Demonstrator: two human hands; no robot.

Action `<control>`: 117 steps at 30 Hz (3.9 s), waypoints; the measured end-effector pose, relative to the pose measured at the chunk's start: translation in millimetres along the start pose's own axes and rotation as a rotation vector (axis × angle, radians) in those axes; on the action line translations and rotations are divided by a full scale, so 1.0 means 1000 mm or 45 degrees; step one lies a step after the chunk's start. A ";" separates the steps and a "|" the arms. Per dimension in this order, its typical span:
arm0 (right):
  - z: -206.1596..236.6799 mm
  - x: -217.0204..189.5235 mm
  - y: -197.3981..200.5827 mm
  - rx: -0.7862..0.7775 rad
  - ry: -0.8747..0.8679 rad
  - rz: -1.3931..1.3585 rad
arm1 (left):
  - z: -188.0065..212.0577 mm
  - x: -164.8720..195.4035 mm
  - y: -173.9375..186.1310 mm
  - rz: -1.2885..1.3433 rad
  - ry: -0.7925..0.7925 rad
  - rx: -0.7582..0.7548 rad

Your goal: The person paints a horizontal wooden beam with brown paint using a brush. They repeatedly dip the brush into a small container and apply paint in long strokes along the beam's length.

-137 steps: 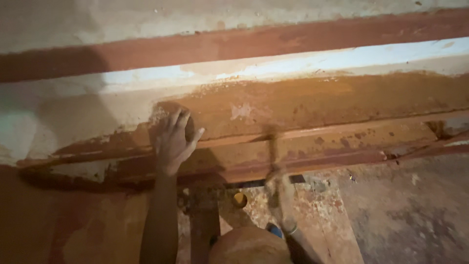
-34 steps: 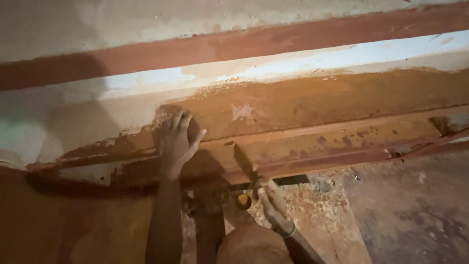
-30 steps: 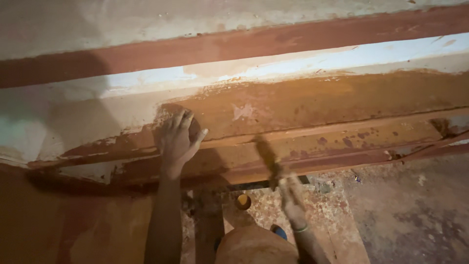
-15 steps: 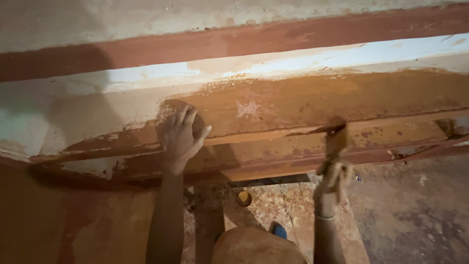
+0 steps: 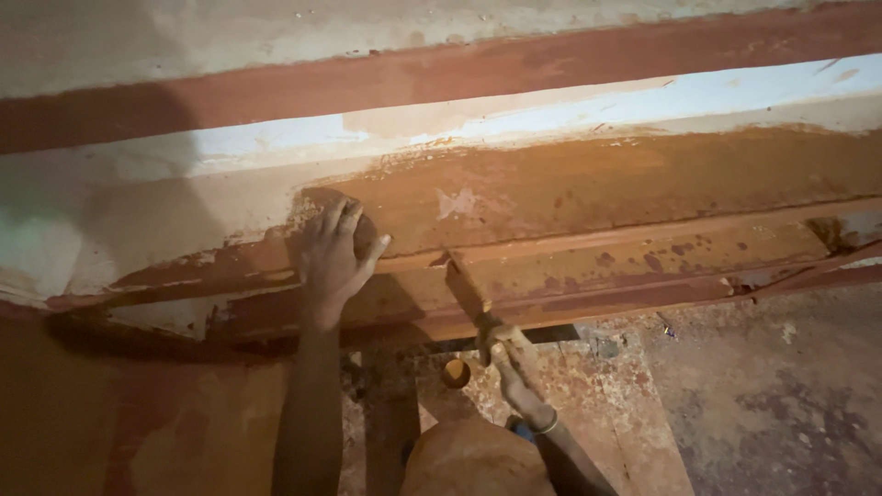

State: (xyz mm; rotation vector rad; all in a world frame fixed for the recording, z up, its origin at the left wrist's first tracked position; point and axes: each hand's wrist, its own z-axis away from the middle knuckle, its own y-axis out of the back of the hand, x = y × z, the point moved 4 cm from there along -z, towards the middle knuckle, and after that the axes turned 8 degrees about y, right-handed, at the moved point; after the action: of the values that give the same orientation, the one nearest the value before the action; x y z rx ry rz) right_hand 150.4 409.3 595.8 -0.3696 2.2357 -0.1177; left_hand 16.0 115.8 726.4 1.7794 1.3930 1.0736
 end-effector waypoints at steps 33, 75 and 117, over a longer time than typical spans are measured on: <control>0.009 0.003 -0.014 -0.145 0.184 0.357 | -0.001 -0.002 -0.004 -0.017 0.033 -0.115; 0.010 -0.016 0.174 0.697 -0.021 0.329 | -0.001 0.004 0.002 -0.004 0.156 -0.208; 0.003 -0.014 0.151 0.640 0.115 1.030 | -0.003 0.009 0.005 -0.018 0.137 -0.169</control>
State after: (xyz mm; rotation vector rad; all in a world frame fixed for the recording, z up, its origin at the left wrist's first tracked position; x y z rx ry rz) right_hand 127.5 557.1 573.3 0.8151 2.1784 -0.2537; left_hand 16.8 122.9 733.7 1.6361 1.3617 1.2404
